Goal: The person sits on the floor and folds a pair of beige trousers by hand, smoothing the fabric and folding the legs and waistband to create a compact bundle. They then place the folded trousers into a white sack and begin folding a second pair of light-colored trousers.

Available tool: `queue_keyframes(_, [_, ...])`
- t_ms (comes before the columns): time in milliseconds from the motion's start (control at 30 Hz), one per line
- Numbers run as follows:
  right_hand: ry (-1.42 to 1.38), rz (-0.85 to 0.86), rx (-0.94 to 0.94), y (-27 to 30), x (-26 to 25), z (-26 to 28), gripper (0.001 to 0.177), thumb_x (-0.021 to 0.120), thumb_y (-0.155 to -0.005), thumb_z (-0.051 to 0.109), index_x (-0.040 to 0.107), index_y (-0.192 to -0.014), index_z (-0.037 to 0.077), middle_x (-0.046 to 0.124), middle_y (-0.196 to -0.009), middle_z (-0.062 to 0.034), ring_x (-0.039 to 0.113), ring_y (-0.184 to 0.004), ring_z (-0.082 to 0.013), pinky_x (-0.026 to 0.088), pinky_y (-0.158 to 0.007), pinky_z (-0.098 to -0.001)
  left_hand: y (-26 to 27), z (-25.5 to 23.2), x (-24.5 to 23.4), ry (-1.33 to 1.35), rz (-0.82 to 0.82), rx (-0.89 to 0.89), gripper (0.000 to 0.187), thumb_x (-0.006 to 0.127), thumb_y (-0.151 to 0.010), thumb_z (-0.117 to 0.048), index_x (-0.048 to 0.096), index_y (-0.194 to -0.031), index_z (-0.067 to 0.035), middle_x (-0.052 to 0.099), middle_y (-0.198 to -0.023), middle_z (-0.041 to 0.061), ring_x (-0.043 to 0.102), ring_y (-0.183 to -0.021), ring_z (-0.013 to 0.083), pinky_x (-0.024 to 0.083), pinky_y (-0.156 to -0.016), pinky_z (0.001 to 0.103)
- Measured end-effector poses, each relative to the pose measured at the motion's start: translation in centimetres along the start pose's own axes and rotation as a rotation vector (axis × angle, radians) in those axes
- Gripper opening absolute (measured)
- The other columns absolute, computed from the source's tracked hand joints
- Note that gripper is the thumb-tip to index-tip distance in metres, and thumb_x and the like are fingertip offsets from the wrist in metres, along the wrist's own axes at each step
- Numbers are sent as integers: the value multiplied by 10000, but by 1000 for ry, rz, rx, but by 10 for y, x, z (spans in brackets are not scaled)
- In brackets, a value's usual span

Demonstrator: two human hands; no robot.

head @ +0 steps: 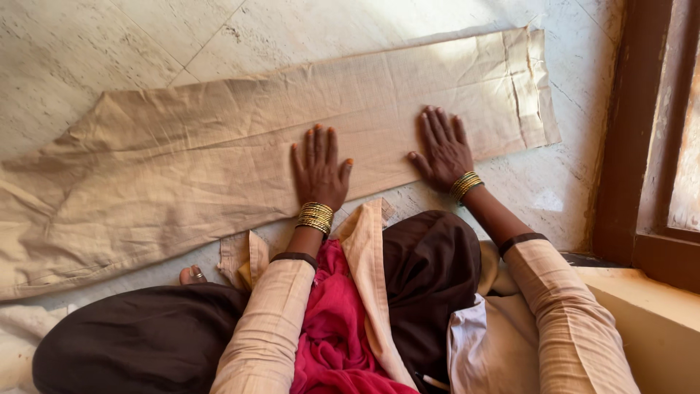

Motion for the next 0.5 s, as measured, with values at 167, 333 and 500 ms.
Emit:
queue_keyframes(167, [39,1,114,6,6,-38,931,86,-1000,698,98,-1630,13,80,-1724,-152,42,-1597,-281,-59,-1268,-427,7,30,-9,-10,-18,-95,742,190,-1063,-591,87,-1660,-162,61,-1734,102,42,-1597,265,-25,-1269,535])
queue_keyframes(333, [22,-35,247,17,4,-76,939,62,-995,710,96,-1640,27,73,-1739,-143,15,-1603,-270,-68,-1275,-416,10,64,-13,-55,-11,-188,754,179,-1056,-608,76,-1656,-162,64,-1731,111,51,-1592,276,-14,-1258,543])
queue_keyframes(500, [30,-30,361,27,-4,-105,955,54,-993,733,92,-1652,41,58,-1745,-137,1,-1612,-273,-101,-1264,-435,15,99,-21,-35,-72,-279,739,206,-1075,-589,118,-1666,-153,95,-1734,125,78,-1600,292,3,-1264,565])
Point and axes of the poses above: each hand's wrist, its own y-axis away from the middle knuckle, its own x-axis out of the palm, z = x × y, the point moved 3 cm from there along -y, towards the middle knuckle
